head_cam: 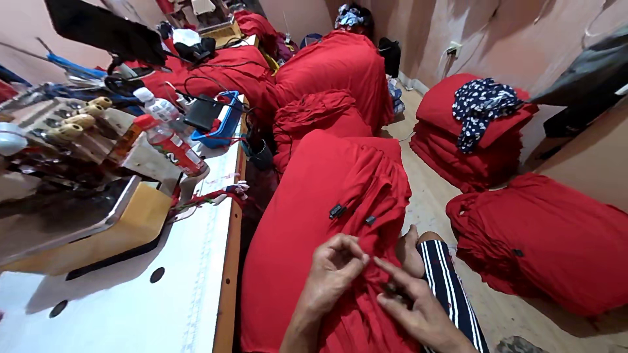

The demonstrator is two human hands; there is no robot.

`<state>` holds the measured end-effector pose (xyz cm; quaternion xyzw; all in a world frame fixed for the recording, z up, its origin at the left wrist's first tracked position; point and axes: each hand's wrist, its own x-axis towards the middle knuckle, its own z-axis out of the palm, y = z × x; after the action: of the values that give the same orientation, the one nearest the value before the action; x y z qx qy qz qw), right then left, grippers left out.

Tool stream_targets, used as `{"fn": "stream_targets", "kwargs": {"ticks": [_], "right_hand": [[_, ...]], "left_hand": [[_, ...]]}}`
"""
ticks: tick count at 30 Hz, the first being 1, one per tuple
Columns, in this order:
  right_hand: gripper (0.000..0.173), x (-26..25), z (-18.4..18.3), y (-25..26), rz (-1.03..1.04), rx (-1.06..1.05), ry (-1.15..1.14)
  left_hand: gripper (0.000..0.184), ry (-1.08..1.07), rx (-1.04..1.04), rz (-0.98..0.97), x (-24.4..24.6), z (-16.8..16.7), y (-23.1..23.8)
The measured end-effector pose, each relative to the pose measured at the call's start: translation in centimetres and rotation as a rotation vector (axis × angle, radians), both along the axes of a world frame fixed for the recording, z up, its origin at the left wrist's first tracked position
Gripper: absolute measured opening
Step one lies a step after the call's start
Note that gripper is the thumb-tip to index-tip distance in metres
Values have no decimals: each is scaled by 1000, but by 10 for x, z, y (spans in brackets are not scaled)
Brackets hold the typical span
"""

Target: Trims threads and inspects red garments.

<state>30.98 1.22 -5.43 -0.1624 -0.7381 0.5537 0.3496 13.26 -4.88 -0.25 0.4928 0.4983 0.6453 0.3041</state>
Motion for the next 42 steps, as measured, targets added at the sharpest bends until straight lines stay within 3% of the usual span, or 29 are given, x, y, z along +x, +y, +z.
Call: {"fn": "stream_targets", "kwargs": {"ticks": [5,7,9,12,13,15,17,19,20,23,25,27,31,34,36,42], "right_hand": [[58,-18,17,-19,84,386,-189],[56,-25,28,-27,153,422,-333],[50,-31,41,-29,266,435,-507],[44,-35,49,-27,338,408,-595],[41,-36,50,-26,324,404,-575],[39,-39,72,-22,442,296,-780],[33,-39,74,-27,396,300,-808],[25,-31,66,-38,264,406,-706],[20,-28,58,-43,174,517,-621],[23,-23,66,-40,298,439,-718],[25,-21,58,-41,252,455,-663],[33,-12,48,-43,202,501,-523],[40,24,49,-17,390,290,-393],[43,45,29,12,206,140,-231],[43,49,18,30,17,23,-250],[40,42,-9,56,-243,-154,-350]], "left_hand": [[17,213,8,183,-30,16,-20],[10,441,-57,219,-34,19,-22],[14,732,-148,208,-30,30,-19],[15,925,-76,143,-6,58,0],[14,936,-31,94,6,66,10],[15,891,-11,-103,32,74,34],[18,809,-154,-397,54,73,62],[24,744,-391,-572,61,56,91],[26,714,-472,-567,58,41,101],[31,610,-591,-370,31,1,109],[33,493,-613,-312,10,-3,104],[36,430,-560,-370,-6,-2,94],[37,668,-589,-564,-19,-3,88],[26,792,-618,-653,-14,-1,92],[14,857,-573,-615,-10,-8,91],[21,725,-382,-514,-15,-18,90]]}}
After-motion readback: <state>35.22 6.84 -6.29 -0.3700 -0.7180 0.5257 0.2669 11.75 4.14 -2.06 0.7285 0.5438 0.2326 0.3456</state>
